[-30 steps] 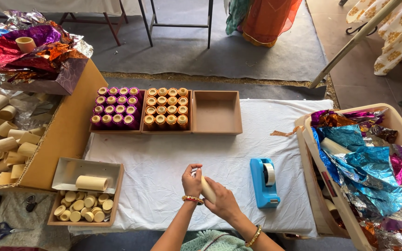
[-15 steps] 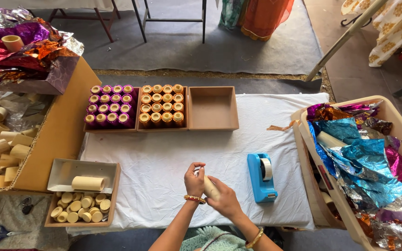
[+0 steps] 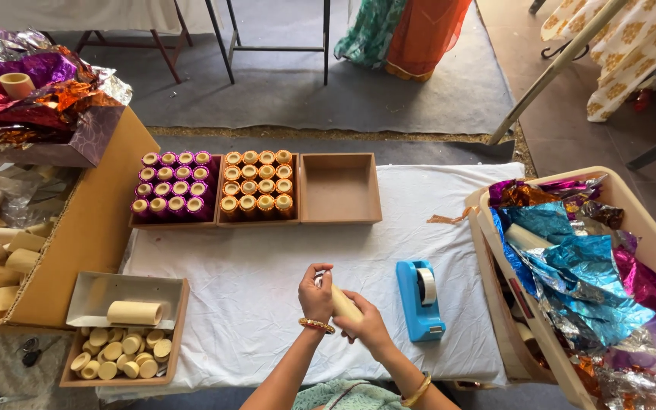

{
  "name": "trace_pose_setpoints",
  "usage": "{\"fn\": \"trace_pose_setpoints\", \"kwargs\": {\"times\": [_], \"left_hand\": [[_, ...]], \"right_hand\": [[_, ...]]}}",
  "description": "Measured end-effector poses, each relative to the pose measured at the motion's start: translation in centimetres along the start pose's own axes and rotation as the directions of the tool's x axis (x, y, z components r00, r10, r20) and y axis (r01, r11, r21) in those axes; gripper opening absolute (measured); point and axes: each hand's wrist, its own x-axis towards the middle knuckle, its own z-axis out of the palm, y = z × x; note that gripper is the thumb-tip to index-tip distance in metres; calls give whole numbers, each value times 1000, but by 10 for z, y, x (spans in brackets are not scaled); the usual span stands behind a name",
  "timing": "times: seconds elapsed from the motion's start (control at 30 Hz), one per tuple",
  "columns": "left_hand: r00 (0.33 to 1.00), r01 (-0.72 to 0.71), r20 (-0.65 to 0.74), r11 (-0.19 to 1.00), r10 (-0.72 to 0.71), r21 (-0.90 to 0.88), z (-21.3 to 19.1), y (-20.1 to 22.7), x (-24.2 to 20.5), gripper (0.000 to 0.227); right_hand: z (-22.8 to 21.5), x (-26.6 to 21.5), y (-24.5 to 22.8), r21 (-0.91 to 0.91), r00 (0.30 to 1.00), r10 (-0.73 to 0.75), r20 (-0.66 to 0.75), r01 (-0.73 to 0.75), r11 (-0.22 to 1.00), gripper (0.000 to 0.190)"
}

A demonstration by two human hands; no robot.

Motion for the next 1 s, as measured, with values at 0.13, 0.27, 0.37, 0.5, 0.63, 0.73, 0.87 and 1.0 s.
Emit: {"fn": "trace_pose_setpoints", "kwargs": {"times": [0.13,0.27,0.37,0.5,0.63,0.73,0.87,1.0], "left_hand": [[998,-41,49,998,44,-51,0,-11,14,12],[996,-67,63,998,66,8,3,-9,24,12],[997,-45,60,998,42,46,4,-11,30,11],[989,-63,126,990,79,-128,-2,-21,37,10],[987,-91,116,986,108,-141,-3,-11,46,10],[992,-114,46,989,118,-93,-6,-11,50,11],[997,-62,43,989,68,-135,-15,-16,58,10],[995,-73,47,976,85,-206,-26,-25,67,10]], "right_hand": [[-2,7,4,752,864,324,385,-497,433,71],[4,10,-10,131,997,68,-30,-64,989,76],[5,17,-1,-312,954,-290,-74,255,915,80],[-2,27,19,722,860,316,402,-509,468,73],[2,33,-15,685,860,350,371,-508,522,71],[10,38,-24,-191,968,-240,-68,223,956,77],[15,50,-2,244,998,46,33,-53,968,72],[16,56,-5,776,821,264,506,-567,276,67]]}}
